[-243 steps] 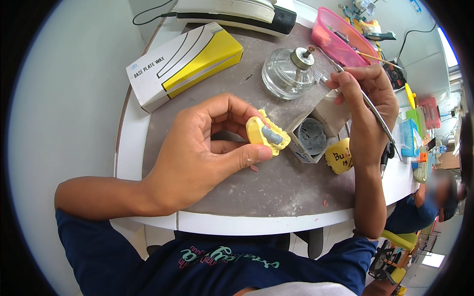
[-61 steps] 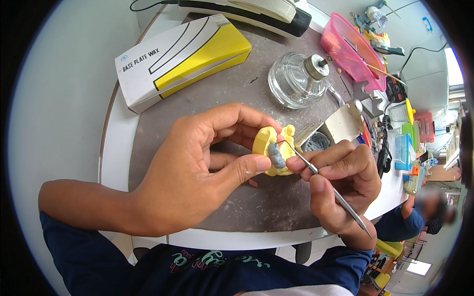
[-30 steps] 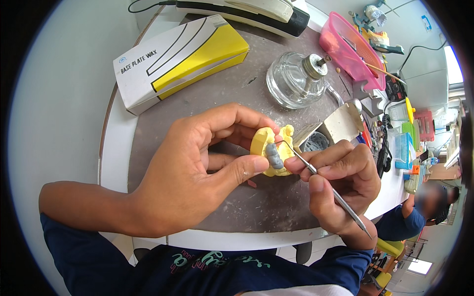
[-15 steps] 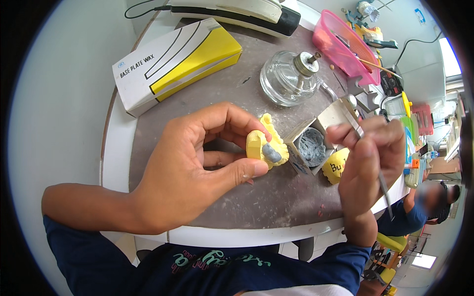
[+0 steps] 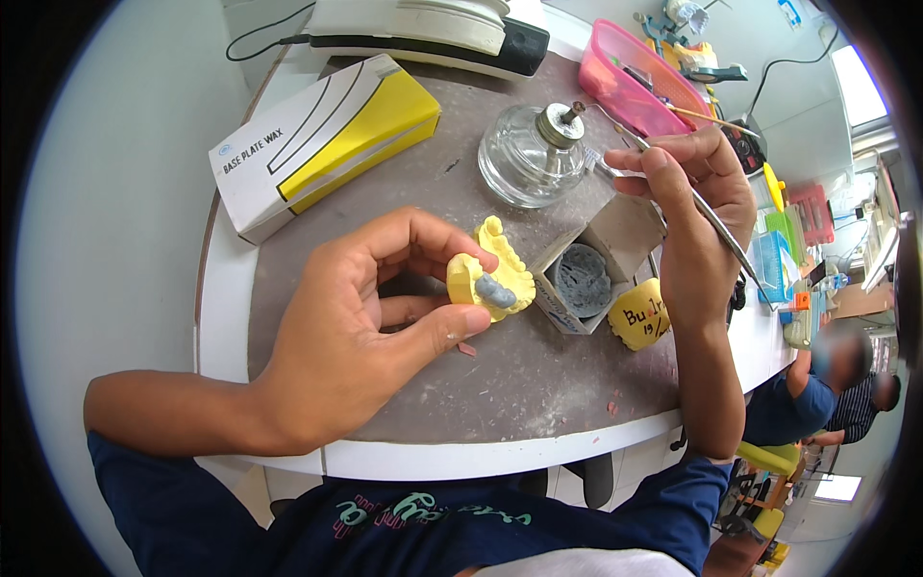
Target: The person uses a metal dental instrument to shape and smooth a grey wax material on a yellow dental cast. They repeatedly scoop small amounts of wax from a container and apply it to the cast, refining the contours of the wax structure.
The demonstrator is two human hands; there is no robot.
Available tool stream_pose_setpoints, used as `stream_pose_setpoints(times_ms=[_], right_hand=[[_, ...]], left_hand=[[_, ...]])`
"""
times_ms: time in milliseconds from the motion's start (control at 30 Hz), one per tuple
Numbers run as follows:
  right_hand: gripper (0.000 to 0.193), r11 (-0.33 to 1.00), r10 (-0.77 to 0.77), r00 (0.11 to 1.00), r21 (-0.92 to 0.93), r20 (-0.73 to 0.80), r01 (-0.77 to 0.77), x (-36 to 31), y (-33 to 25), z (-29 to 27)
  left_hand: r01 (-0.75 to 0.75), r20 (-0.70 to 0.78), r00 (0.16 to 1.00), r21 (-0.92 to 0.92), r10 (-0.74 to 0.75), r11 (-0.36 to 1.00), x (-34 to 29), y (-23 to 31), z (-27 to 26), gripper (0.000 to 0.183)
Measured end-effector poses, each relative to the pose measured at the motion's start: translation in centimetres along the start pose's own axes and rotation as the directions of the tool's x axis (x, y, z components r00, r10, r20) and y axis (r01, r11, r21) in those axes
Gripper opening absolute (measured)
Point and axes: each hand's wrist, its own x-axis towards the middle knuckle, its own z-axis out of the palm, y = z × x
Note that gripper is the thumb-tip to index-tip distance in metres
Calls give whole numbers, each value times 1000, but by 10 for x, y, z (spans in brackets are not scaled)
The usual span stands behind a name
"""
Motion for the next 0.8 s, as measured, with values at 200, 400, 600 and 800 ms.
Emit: stream_pose_setpoints(times_ms=[200, 400, 600, 800], right_hand=[[10, 1000, -10, 1000, -20, -23, 10, 1, 2, 2], [10, 1000, -6, 1000, 0, -30, 6, 1, 5, 3], [10, 1000, -21, 1000, 4, -22, 21, 2, 3, 4], [11, 999, -48, 998, -20, -46, 47, 0, 5, 0]], left_hand=[[41, 4, 999, -23, -41, 999, 0, 1, 0, 28], [15, -5, 1000, -11, -15, 1000, 1, 0, 0, 28], [4, -13, 1000, -16, -4, 1000, 0, 1, -1, 29], [19, -26, 999, -2, -19, 1000, 1, 1, 2, 30]])
